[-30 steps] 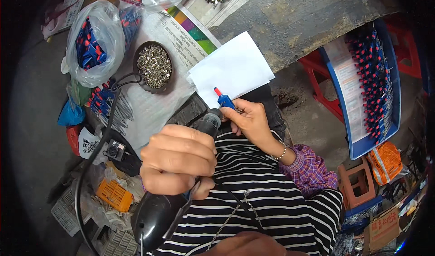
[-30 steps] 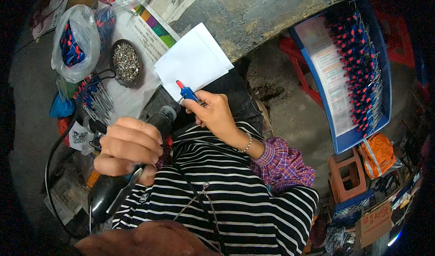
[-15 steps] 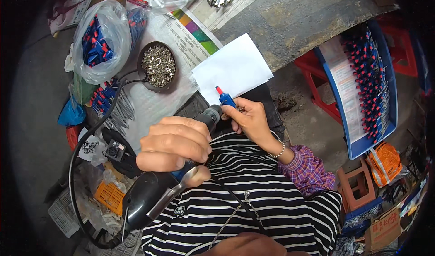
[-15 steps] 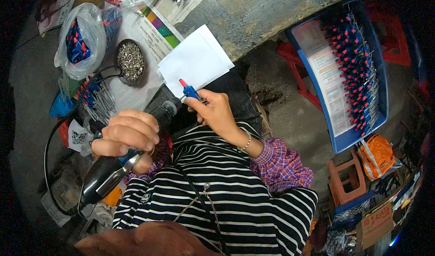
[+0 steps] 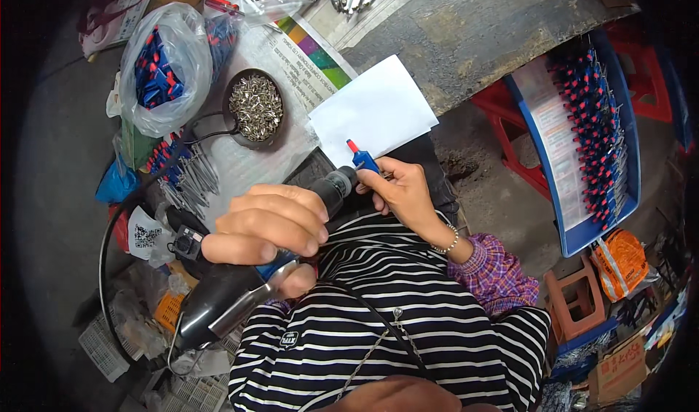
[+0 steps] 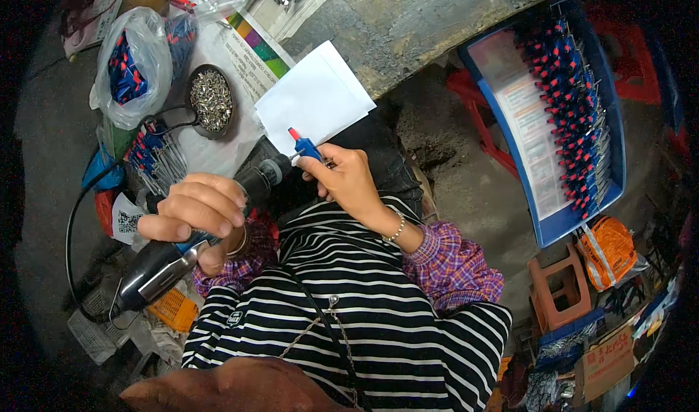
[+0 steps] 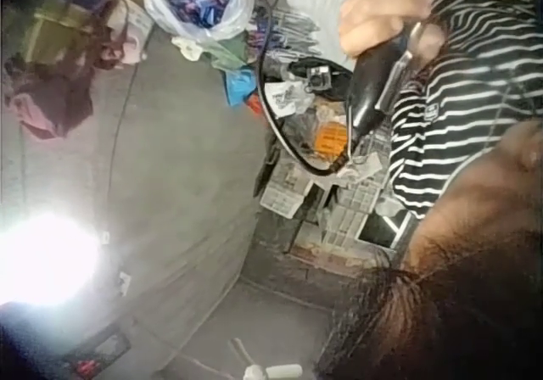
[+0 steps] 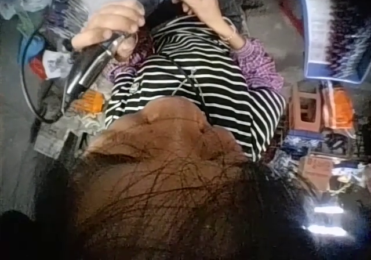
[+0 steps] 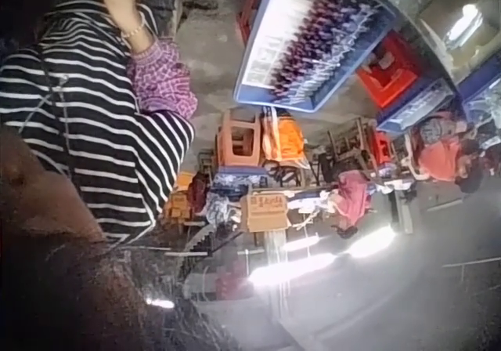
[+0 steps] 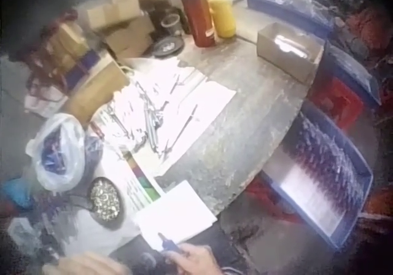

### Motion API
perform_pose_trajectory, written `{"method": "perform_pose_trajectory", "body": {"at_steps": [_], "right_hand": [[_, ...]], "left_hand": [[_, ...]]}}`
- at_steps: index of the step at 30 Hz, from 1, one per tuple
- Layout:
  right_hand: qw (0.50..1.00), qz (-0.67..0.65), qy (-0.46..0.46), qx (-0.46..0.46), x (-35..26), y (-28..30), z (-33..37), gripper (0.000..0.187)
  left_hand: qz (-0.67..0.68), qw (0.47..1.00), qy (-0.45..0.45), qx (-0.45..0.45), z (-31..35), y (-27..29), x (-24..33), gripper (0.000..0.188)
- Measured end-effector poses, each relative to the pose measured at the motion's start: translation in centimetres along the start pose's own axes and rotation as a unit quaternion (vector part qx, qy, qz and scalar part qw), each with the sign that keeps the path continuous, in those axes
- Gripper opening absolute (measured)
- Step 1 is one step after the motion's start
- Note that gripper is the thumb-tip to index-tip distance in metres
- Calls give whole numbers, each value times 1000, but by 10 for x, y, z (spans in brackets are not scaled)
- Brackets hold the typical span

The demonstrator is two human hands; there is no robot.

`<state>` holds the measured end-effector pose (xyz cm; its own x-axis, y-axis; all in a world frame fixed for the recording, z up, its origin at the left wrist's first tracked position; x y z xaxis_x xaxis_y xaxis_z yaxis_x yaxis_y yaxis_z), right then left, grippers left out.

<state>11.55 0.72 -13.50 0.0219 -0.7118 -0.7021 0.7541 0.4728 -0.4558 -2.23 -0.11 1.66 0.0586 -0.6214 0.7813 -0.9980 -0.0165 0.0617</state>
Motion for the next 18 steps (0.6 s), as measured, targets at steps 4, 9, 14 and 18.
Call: {"method": "perform_pose_trajectory", "body": {"at_steps": [4,9,14,18], "right_hand": [[1000,6,2,-5,-2,0,-1,17],[1000,5,16,7,-3,-1,0,18],[999,-18,14,37,-2,1,1,21],[999,-8,43,26,-5,-6,1,19]], "left_hand": [[16,998,13,-66,-14,-8,-2,39],[22,990,14,-137,-24,-26,-6,38],[18,992,15,-127,-23,-31,-8,38],[-30,993,37,-107,-27,-28,0,37]]}}
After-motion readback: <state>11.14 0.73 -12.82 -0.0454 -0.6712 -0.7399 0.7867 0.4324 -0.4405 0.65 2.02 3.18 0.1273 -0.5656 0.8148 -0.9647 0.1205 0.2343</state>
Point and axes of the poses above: each hand's wrist, its own z-axis away from the middle knuckle, its own y-axis out of the back of the hand, x = y × z, the point moved 4 cm from there along -z, towards the middle knuckle, and after that the axes turned 1 degree about -z, right-handed, at the moved point
